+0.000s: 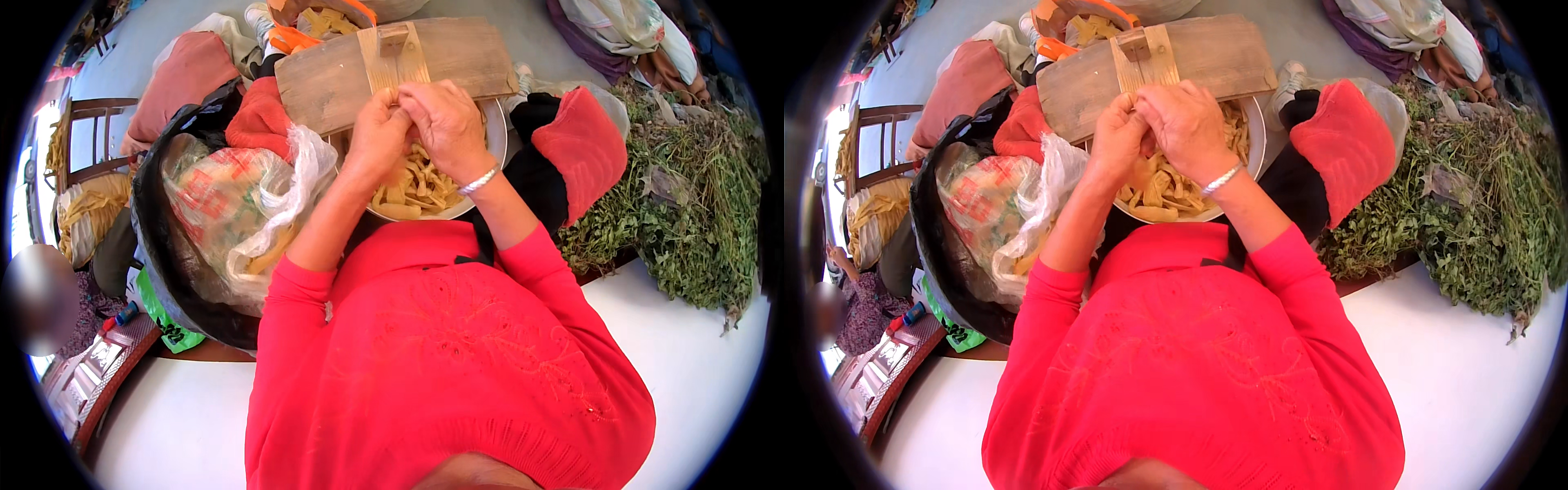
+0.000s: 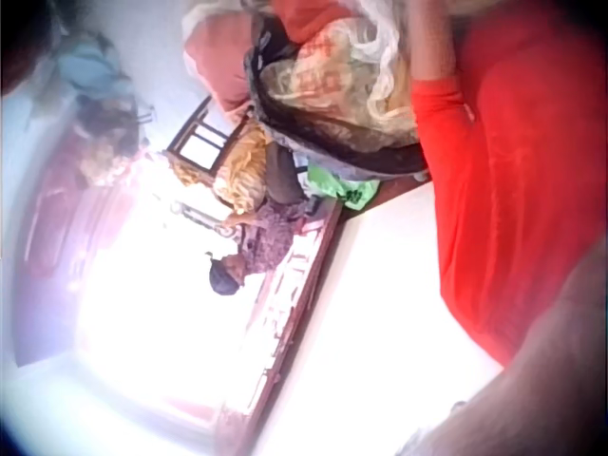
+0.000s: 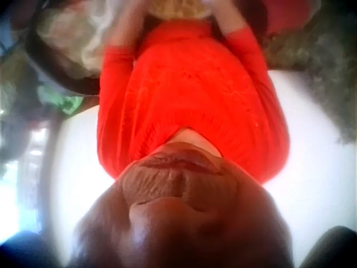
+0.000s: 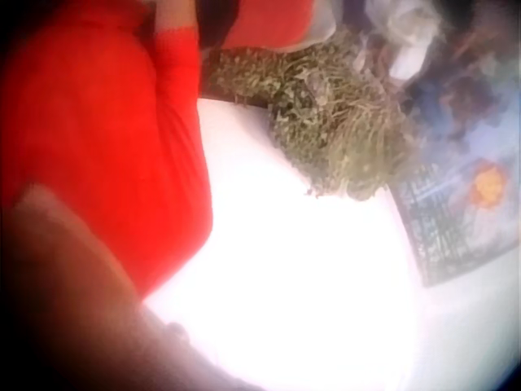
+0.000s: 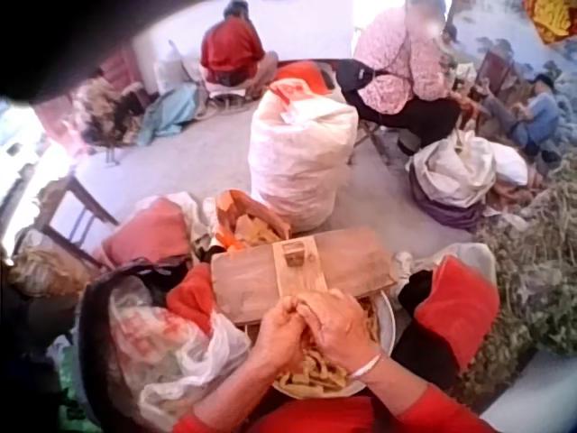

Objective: The person processes bamboo shoots by using a small wooden hand plane to shave thin strips from individual pieces into a bowl.

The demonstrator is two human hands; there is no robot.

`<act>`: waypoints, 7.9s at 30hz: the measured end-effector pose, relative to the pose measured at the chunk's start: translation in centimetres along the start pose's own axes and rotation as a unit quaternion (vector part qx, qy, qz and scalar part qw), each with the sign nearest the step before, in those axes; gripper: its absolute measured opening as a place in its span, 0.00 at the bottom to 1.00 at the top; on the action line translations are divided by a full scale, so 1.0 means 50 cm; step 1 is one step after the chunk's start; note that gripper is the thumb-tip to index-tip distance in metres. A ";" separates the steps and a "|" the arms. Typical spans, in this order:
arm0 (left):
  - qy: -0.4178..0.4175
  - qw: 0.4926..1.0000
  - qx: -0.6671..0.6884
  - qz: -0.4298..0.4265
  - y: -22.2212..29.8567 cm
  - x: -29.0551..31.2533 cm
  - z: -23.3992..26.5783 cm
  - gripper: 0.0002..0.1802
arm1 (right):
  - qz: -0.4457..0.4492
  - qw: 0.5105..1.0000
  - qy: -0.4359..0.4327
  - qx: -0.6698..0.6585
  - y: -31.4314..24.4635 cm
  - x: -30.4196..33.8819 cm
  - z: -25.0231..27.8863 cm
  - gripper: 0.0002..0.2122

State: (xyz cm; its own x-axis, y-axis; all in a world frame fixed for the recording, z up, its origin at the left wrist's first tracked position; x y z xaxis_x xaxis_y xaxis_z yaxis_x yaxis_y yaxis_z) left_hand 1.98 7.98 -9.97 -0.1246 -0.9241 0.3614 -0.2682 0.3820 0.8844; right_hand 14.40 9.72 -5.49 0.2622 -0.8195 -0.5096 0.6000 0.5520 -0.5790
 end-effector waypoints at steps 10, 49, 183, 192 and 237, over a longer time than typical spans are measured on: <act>-0.085 0.905 -0.403 -0.107 0.130 0.012 0.010 0.19 | -0.218 0.883 -0.333 -0.250 -0.025 0.055 0.108 0.09; 0.043 0.973 -0.207 -0.095 -0.038 0.031 -0.035 0.12 | -0.118 0.984 0.000 -0.136 0.014 0.096 0.024 0.03; -0.040 0.972 -0.206 -0.102 0.055 -0.017 0.082 0.05 | -0.307 0.854 -0.207 -0.366 0.118 -0.012 0.022 0.04; -0.011 0.961 -0.254 -0.112 0.032 -0.119 0.099 0.06 | -0.172 0.969 -0.144 -0.104 0.156 -0.029 -0.047 0.05; 0.034 0.782 -0.461 -0.418 -0.062 0.094 -0.024 0.11 | -0.527 0.610 -0.160 -0.569 0.056 0.200 -0.024 0.13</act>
State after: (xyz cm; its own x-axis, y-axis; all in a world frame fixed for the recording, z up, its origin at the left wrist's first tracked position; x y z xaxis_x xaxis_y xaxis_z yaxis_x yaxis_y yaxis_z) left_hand 3.35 2.45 -10.66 -0.2145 -0.8566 -0.4693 0.5774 -0.4988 0.6464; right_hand 17.80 3.23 -12.97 0.4270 -0.6993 0.5732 -0.3037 -0.7080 -0.6375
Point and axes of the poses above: each hand's wrist, its own x-axis away from the middle knuckle, its own z-axis out of the back of the hand, y = z × x, the point moved 2 cm from there along -x, towards the middle knuckle, and after that the axes turned 2 degrees about x, right-handed, at the moved point
